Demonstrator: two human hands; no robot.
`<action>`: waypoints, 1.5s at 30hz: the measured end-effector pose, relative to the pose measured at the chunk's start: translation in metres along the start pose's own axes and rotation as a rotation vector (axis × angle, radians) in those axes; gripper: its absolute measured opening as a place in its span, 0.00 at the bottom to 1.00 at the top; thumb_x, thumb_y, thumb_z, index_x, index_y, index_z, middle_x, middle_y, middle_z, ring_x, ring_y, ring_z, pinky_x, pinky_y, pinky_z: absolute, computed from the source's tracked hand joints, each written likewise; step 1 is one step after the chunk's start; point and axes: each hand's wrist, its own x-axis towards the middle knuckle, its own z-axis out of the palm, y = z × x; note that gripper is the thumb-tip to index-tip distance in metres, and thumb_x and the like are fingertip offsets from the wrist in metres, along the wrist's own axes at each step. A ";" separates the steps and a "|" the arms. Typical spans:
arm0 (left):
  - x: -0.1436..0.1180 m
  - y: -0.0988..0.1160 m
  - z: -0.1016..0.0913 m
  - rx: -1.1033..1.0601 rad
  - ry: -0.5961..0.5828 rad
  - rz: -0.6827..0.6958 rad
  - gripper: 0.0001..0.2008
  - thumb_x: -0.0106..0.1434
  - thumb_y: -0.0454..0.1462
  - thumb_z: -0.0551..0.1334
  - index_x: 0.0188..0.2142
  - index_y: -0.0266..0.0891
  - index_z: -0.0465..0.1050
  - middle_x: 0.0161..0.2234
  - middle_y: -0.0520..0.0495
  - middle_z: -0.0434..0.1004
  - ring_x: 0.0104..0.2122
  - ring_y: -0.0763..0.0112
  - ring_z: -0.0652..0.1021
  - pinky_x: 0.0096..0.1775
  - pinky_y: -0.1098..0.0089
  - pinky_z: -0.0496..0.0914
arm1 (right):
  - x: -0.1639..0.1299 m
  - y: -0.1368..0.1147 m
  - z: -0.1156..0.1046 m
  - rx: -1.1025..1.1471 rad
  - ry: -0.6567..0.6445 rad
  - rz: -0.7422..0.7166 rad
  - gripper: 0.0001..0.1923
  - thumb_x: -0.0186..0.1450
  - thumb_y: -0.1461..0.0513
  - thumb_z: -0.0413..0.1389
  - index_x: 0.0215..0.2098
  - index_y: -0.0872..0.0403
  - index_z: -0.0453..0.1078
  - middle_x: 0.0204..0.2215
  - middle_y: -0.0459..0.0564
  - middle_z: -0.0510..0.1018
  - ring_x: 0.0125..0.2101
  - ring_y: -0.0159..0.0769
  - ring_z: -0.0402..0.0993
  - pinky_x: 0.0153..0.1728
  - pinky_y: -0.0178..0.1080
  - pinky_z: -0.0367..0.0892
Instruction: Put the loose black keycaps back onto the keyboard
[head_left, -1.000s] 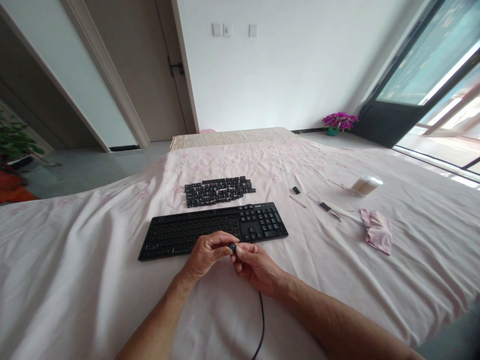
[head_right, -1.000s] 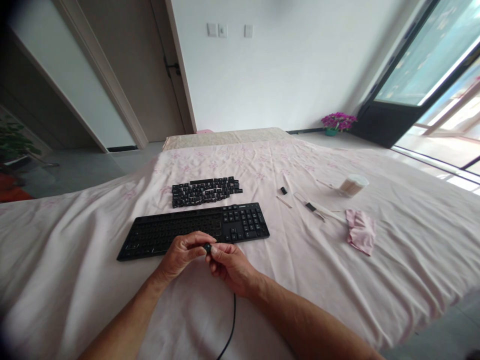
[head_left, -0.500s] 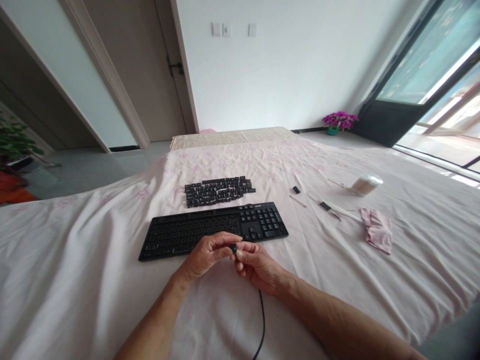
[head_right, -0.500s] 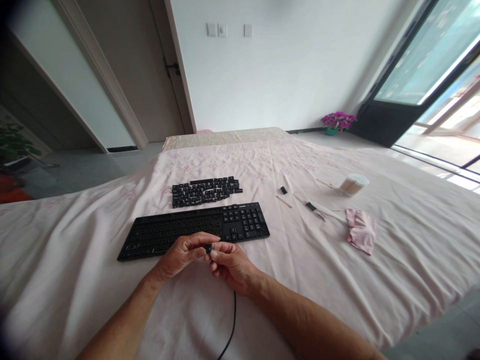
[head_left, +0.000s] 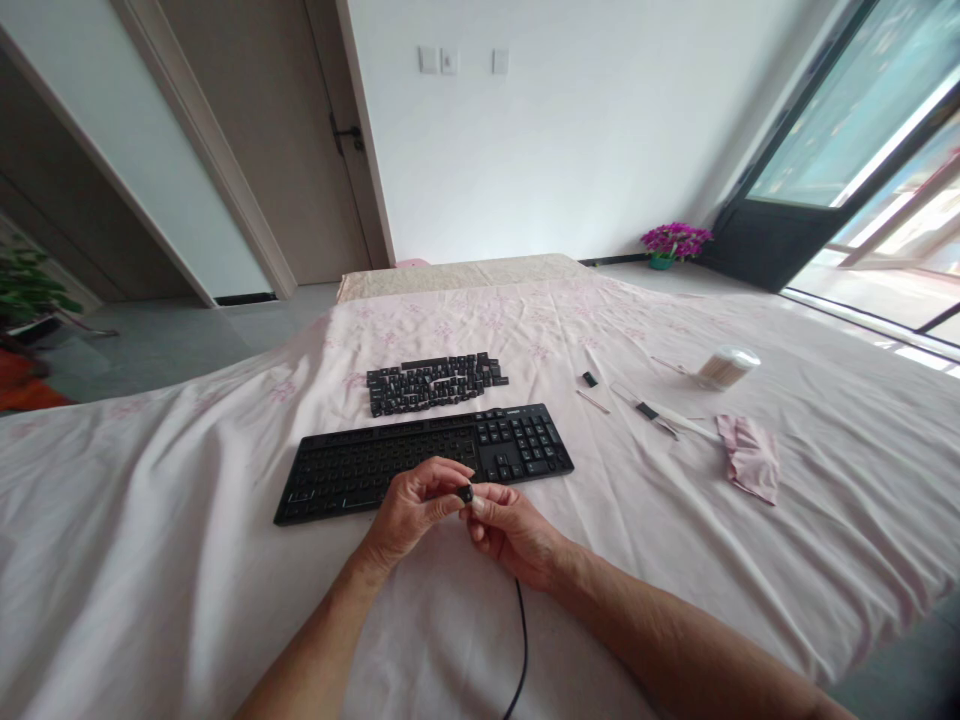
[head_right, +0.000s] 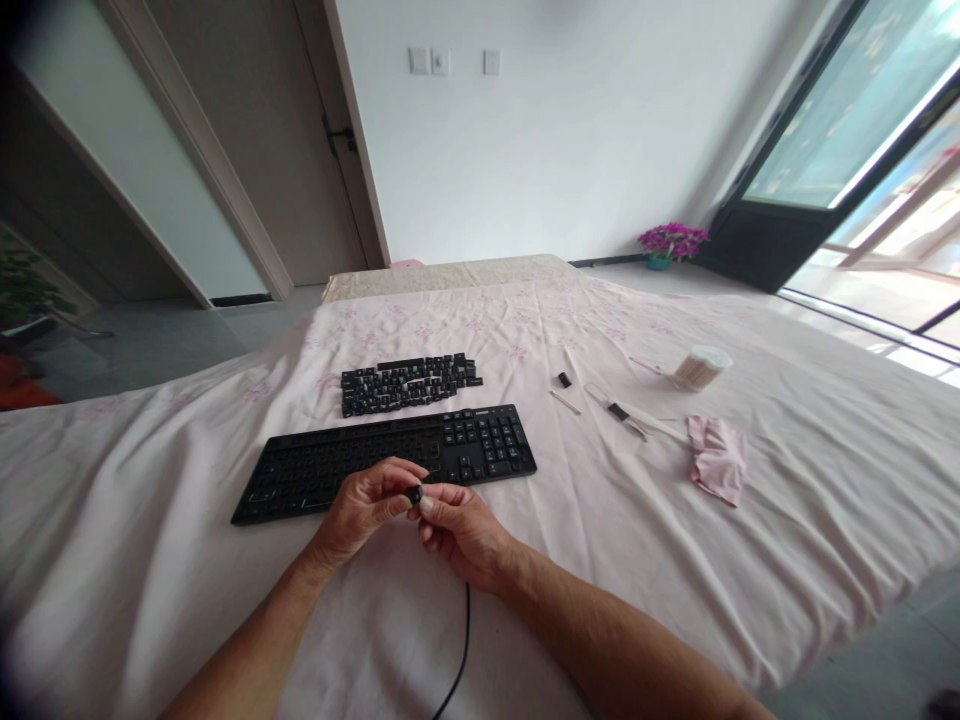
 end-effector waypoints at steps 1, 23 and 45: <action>0.000 -0.001 0.000 0.002 0.004 0.001 0.09 0.58 0.38 0.67 0.37 0.37 0.77 0.45 0.42 0.76 0.38 0.68 0.77 0.41 0.69 0.72 | 0.000 0.000 0.000 -0.005 0.001 -0.002 0.12 0.55 0.59 0.68 0.33 0.58 0.76 0.27 0.44 0.75 0.20 0.20 0.66 0.21 0.27 0.59; 0.003 0.010 -0.002 0.192 -0.111 0.059 0.13 0.65 0.44 0.58 0.42 0.42 0.79 0.46 0.44 0.77 0.48 0.63 0.75 0.51 0.64 0.65 | 0.001 0.004 -0.001 0.013 0.031 -0.010 0.11 0.54 0.60 0.68 0.27 0.58 0.72 0.21 0.42 0.72 0.20 0.22 0.64 0.22 0.28 0.56; 0.005 0.015 -0.012 0.057 -0.135 -0.039 0.17 0.62 0.48 0.61 0.39 0.37 0.78 0.41 0.43 0.78 0.45 0.61 0.75 0.49 0.65 0.64 | -0.001 -0.003 -0.006 -0.604 0.235 -0.314 0.12 0.55 0.54 0.65 0.33 0.53 0.77 0.23 0.44 0.74 0.19 0.27 0.66 0.22 0.32 0.63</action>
